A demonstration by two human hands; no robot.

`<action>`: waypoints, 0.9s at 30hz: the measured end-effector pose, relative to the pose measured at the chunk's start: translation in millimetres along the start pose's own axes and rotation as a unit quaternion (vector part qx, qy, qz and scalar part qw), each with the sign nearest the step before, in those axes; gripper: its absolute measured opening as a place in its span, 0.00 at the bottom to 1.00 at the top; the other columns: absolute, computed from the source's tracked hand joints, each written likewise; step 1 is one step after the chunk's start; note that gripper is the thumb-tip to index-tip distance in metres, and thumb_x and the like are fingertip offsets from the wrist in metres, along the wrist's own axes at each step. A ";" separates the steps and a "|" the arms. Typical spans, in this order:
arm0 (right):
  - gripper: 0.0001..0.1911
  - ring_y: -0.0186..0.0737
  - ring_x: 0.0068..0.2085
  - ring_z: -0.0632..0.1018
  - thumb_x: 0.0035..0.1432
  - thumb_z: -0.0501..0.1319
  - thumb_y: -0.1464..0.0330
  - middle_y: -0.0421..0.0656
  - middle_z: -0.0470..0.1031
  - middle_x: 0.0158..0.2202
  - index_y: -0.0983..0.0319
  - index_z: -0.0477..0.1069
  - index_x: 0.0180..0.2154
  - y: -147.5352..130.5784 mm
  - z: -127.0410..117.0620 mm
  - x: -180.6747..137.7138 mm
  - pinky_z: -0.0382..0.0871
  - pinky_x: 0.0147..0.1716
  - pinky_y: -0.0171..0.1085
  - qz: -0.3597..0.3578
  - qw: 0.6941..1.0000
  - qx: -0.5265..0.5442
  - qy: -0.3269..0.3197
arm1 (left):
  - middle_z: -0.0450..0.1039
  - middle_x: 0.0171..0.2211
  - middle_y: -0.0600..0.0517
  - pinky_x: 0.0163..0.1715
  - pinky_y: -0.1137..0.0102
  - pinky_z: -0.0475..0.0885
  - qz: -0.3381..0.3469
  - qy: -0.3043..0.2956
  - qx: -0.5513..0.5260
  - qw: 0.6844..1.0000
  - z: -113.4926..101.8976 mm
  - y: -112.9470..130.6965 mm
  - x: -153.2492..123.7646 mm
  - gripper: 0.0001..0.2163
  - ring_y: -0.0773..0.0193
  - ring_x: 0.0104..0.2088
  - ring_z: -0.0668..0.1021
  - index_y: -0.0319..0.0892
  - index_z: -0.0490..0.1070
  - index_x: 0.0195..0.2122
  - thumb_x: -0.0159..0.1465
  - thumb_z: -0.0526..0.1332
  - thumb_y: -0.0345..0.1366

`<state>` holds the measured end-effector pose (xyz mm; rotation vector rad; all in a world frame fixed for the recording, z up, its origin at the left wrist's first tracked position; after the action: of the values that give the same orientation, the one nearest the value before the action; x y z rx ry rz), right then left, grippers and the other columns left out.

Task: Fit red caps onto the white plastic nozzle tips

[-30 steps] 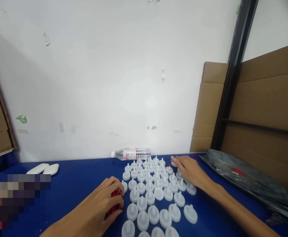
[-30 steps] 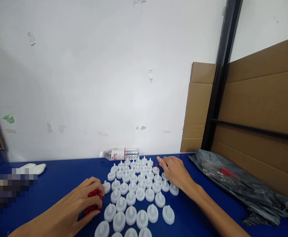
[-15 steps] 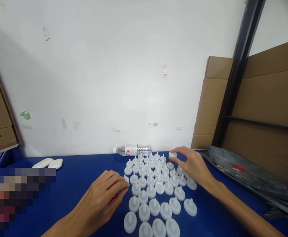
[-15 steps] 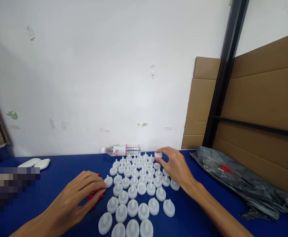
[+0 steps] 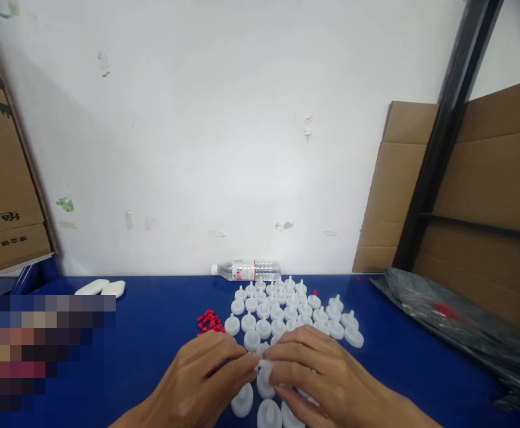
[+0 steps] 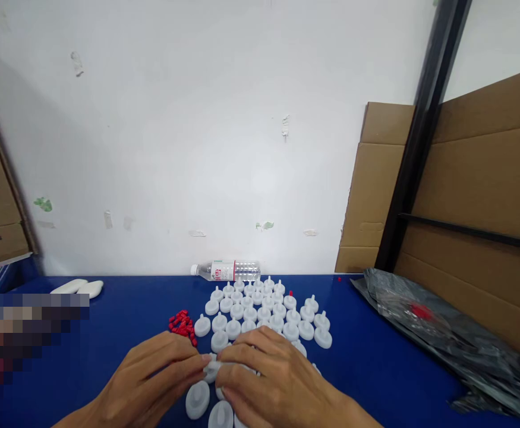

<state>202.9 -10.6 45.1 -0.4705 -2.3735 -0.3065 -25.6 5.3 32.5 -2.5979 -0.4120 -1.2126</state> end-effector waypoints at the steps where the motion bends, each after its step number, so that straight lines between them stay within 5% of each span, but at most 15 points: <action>1: 0.06 0.39 0.47 0.81 0.69 0.60 0.74 0.45 0.83 0.45 0.61 0.73 0.46 -1.5 0.9 -0.3 0.78 0.48 0.39 -0.004 1.000 -0.009 0.005 | 0.80 0.33 0.49 0.31 0.69 0.72 0.000 0.001 0.001 1.000 0.8 2.0 0.9 0.09 0.63 0.31 0.77 0.38 0.75 0.50 0.72 0.59 0.24; 18: 0.06 0.41 0.54 0.78 0.72 0.57 0.76 0.47 0.80 0.53 0.61 0.69 0.45 -4.4 5.8 -6.0 0.78 0.54 0.36 0.031 0.999 0.039 0.016 | 0.82 0.34 0.51 0.31 0.68 0.68 -0.018 0.005 0.009 1.000 5.4 1.5 -0.9 0.06 0.66 0.28 0.78 0.39 0.72 0.51 0.75 0.58 0.29; 27: 0.05 0.39 0.54 0.79 0.75 0.54 0.72 0.46 0.81 0.50 0.58 0.67 0.46 -2.4 18.1 -13.8 0.78 0.51 0.34 0.041 0.997 0.059 0.014 | 0.71 0.23 0.55 0.26 0.71 0.64 -0.024 -0.045 0.042 0.998 16.9 2.1 -0.6 0.14 0.66 0.22 0.69 0.42 0.68 0.39 0.80 0.47 0.32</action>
<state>200.9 -10.0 22.3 -0.5027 -2.3223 -0.1336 -13.3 8.9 21.3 -2.5911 -0.5337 -1.0701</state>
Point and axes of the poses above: each hand's wrist, its own x-axis towards the middle knuckle, its own z-axis out of the palm, y = z × x, the point moved 2 cm from there along x, towards the middle knuckle
